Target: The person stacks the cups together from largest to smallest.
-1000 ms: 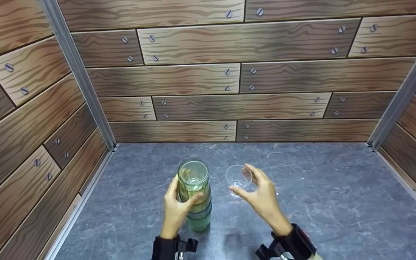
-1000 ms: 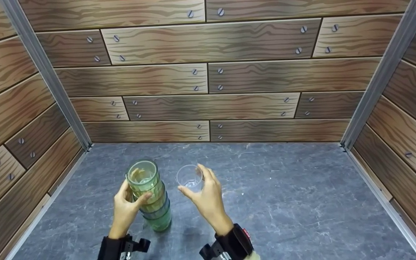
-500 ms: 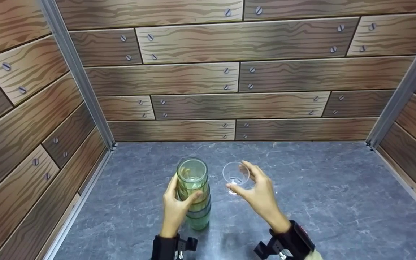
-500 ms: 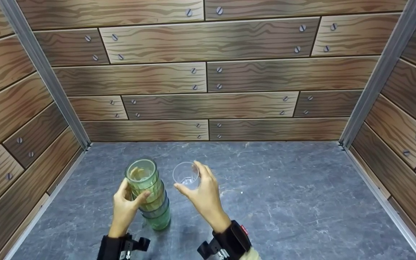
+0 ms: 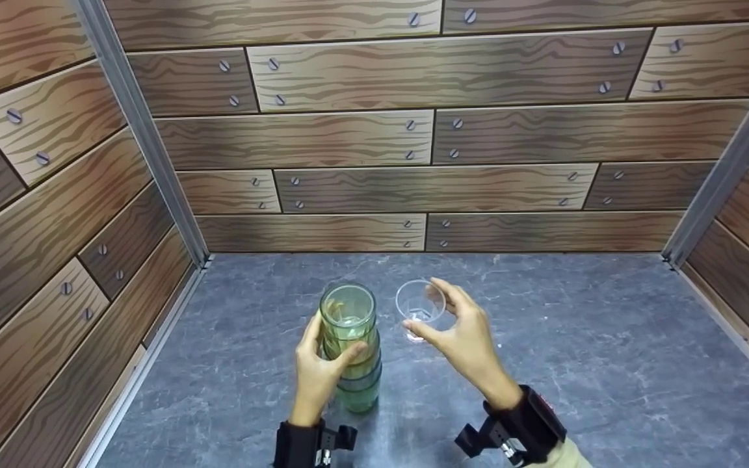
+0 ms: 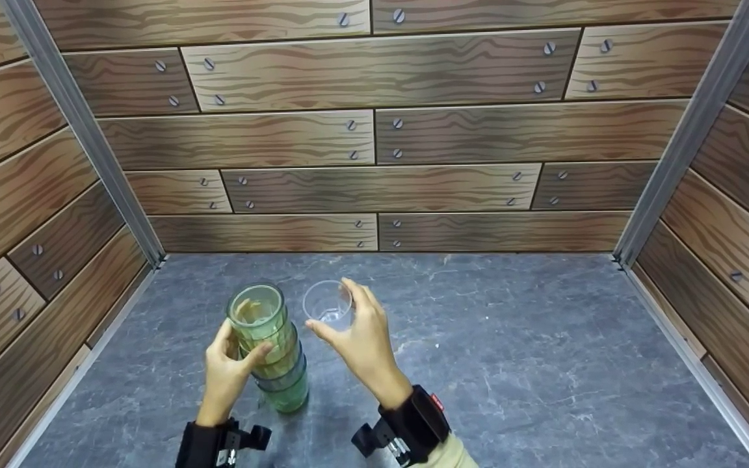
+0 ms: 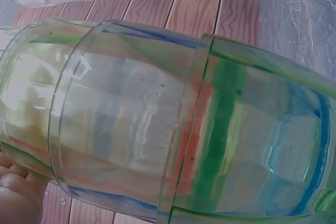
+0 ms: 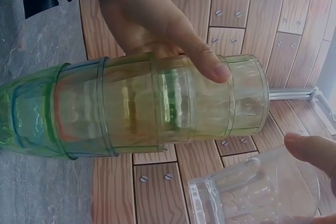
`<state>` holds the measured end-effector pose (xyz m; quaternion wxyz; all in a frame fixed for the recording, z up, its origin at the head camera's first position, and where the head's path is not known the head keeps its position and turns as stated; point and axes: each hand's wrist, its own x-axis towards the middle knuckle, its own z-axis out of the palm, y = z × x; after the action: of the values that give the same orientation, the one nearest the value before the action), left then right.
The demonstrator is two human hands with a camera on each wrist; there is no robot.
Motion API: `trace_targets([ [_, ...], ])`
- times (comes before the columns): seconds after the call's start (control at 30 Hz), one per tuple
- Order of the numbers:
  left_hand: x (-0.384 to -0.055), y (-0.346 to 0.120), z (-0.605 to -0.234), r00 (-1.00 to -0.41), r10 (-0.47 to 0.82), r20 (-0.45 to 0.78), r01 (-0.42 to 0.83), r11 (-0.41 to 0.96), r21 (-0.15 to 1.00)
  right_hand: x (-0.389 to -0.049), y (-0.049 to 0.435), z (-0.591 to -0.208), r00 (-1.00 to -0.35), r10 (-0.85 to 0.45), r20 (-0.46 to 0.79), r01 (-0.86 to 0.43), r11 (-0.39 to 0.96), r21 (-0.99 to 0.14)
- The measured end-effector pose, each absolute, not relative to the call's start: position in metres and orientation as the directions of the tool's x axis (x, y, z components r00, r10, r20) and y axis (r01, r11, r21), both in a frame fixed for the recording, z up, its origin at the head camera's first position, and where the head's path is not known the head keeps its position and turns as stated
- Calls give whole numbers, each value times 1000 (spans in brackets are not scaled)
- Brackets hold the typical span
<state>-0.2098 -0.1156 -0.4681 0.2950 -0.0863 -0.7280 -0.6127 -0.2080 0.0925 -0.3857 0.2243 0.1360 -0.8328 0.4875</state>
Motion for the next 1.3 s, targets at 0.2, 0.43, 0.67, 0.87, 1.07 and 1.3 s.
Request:
trace_targets([
  [0.2, -210, -115, -468, -823, -234, 518, 470, 230, 852, -208, 91, -382, -853, -11, 522, -462, 482, -744],
  [0.43, -210, -115, -468, -825, -234, 515, 471, 221, 854, -206, 89, -375, -852, -19, 523, -467, 478, -744],
  [0.67, -209, -115, -467, -827, -235, 511, 468, 216, 857, -204, 87, -368, -849, -20, 528, -477, 461, -748],
  [0.87, -209, -115, -467, -827, -238, 510, 465, 220, 857, -203, 84, -360, -848, -20, 530, -483, 441, -756],
  [1.07, -209, -115, -467, -825, -240, 512, 466, 225, 856, -202, 81, -352, -855, -24, 518, -477, 427, -768],
  [1.3, -209, -116, -467, -827, -240, 509, 458, 238, 857, -201, 78, -345, -847, -36, 530, -492, 427, -759],
])
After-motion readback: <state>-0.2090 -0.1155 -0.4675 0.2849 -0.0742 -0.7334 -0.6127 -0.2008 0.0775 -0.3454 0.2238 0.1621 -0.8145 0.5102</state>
